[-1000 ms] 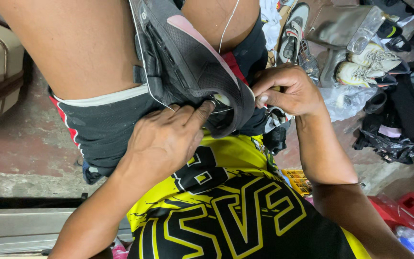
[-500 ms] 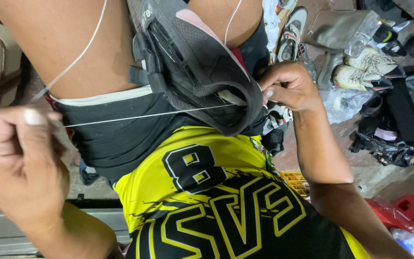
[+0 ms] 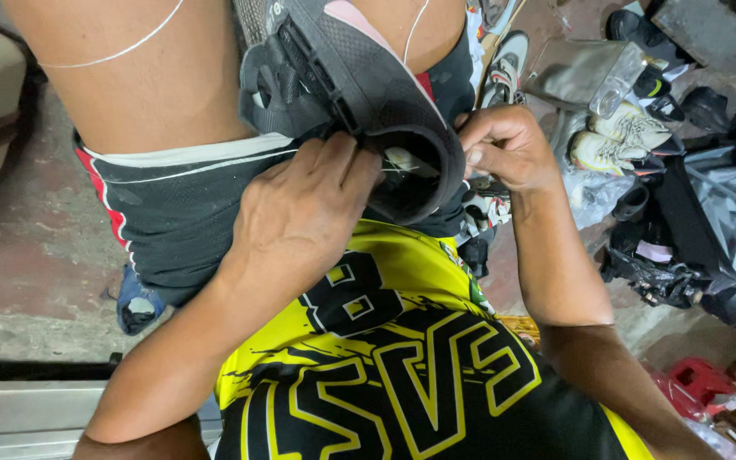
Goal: The person sits and sews a black and pink sneaker using a needle and white thread. They repeatedly push the needle through the shoe's upper material and pull the thread tight to secure the stitches. The shoe is held in the left hand while the right hand manipulates the needle.
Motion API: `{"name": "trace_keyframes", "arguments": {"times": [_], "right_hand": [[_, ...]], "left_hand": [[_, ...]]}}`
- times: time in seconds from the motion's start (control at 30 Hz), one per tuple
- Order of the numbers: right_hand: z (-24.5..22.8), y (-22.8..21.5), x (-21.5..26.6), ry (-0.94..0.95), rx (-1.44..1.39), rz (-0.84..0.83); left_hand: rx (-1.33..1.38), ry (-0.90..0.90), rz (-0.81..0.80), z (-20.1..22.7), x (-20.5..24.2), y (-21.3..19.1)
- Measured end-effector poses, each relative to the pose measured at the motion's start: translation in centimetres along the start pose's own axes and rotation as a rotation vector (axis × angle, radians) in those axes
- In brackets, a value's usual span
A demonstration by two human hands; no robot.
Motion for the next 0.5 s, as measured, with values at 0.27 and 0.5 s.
{"name": "trace_keyframes", "arguments": {"times": [0.27,0.5], "right_hand": [[0.2,0.0,0.2,0.014,0.046,0.024],[-3.8,3.3,0.1,0.003,0.188,-0.021]], "left_hand": [[0.632,-0.006,0.135,-1.6,1.2,-2.7],[1.004,-0.334,0.081,-1.4,1.6,-1.4]]}}
Point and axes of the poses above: each hand's wrist, its own x-axis away from the middle knuckle, its own y-axis out of the palm, z = x × y, the point moved 3 cm from there along -x, towards the middle knuckle, and after that the axes turned 5 degrees about y, right-handed, at the moved point
